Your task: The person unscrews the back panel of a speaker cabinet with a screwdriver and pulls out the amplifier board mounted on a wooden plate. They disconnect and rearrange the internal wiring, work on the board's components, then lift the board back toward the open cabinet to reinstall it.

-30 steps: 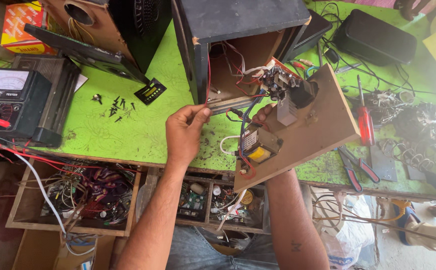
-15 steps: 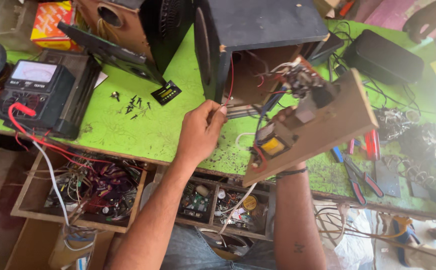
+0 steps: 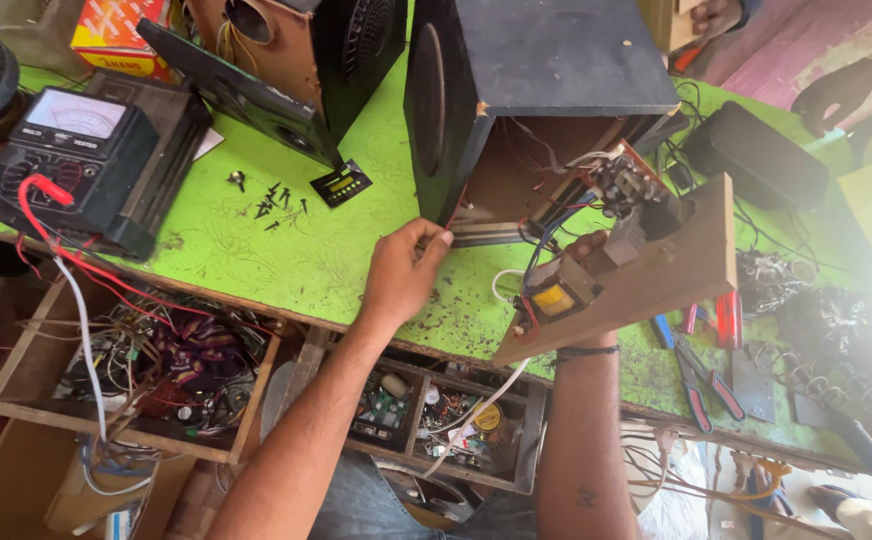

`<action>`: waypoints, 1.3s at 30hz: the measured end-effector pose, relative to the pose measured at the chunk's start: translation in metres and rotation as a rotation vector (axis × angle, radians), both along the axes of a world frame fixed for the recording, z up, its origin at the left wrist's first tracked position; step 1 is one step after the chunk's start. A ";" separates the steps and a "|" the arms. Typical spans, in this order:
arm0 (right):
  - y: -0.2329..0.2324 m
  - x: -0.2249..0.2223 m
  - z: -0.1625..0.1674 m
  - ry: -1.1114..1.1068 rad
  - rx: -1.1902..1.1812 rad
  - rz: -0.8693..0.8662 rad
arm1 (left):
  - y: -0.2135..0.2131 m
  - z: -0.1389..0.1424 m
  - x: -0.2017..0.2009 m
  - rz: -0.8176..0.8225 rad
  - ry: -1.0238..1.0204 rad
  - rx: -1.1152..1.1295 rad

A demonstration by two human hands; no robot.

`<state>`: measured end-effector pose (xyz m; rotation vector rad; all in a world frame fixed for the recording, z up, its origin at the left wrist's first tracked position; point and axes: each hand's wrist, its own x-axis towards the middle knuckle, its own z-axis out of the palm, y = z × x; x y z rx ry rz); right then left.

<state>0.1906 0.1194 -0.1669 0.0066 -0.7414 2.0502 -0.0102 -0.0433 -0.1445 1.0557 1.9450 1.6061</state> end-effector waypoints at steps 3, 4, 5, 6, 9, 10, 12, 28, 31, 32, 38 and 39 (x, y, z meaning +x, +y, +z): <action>0.002 0.003 0.000 -0.007 0.000 -0.006 | -0.003 -0.002 -0.002 -0.053 -0.138 0.124; 0.004 0.003 0.000 -0.007 0.001 -0.006 | -0.004 -0.002 -0.003 -0.084 -0.187 0.187; 0.006 0.003 0.001 -0.009 0.006 -0.006 | -0.004 -0.002 -0.002 -0.083 -0.167 0.082; 0.008 0.003 0.001 -0.010 0.002 -0.007 | -0.004 -0.002 -0.001 -0.081 -0.148 -0.023; 0.014 0.003 0.004 -0.015 0.011 0.000 | 0.001 -0.001 0.007 -0.171 -0.065 -0.084; 0.015 0.003 0.004 -0.017 0.009 0.002 | 0.003 -0.001 0.012 -0.217 -0.034 -0.064; 0.017 0.003 0.004 -0.020 0.011 0.010 | 0.012 0.000 0.023 -0.163 0.178 0.140; 0.003 -0.002 -0.003 0.027 0.008 0.022 | 0.091 -0.047 0.030 0.161 0.040 -0.037; 0.000 -0.003 -0.003 0.031 0.007 0.022 | 0.104 -0.044 0.018 0.190 -0.110 -0.079; 0.000 -0.003 -0.003 0.032 0.010 0.021 | 0.107 -0.041 0.015 0.206 -0.151 -0.088; -0.004 -0.004 -0.004 0.047 0.016 0.020 | 0.099 -0.016 0.015 0.182 -0.128 -0.013; -0.005 -0.004 -0.005 0.051 0.018 0.019 | 0.090 -0.013 0.021 0.145 -0.156 -0.010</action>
